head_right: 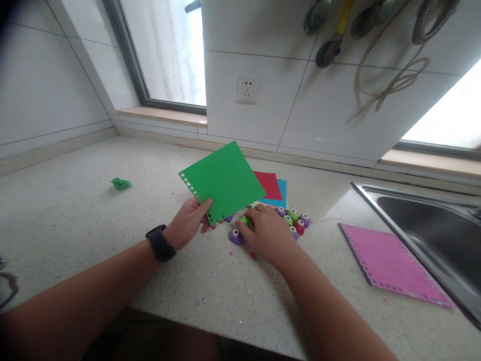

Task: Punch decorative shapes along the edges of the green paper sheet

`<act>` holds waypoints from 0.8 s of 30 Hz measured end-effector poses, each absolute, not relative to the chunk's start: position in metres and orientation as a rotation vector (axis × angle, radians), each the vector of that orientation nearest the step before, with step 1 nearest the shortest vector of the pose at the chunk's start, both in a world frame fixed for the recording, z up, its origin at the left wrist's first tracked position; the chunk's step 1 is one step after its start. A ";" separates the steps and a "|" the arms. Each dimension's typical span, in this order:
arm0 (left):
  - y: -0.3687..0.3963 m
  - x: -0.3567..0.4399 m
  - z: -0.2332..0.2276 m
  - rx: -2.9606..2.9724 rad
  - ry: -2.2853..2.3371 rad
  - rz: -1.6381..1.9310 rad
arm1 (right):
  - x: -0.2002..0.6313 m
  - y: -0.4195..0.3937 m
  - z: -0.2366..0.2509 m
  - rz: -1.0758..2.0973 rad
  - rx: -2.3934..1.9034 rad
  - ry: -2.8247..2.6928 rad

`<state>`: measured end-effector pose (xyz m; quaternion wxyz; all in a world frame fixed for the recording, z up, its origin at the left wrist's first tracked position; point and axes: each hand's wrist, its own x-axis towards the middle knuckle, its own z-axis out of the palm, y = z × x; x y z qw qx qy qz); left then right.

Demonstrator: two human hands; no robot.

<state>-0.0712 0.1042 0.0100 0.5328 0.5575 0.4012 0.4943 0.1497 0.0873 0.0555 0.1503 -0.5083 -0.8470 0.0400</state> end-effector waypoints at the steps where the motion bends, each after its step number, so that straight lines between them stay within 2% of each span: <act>1: 0.104 -0.071 0.009 1.325 0.958 1.178 | 0.150 0.088 0.055 0.089 -1.455 -2.458; 9: 0.105 -0.071 0.004 1.216 0.940 1.216 | 0.148 0.091 0.050 -0.026 -1.436 -2.567; 13: 0.103 -0.071 0.005 1.180 0.942 1.224 | 0.153 0.096 0.049 0.054 -1.429 -2.412; 15: 0.103 -0.071 0.006 1.159 0.945 1.233 | 0.159 0.100 0.049 0.226 -1.432 -2.243; 21: 0.103 -0.072 0.007 1.164 0.940 1.233 | 0.165 0.104 0.052 1.090 -1.148 -1.466; 24: 0.104 -0.073 0.006 1.188 0.951 1.221 | 0.161 0.103 0.051 1.244 -1.065 -1.315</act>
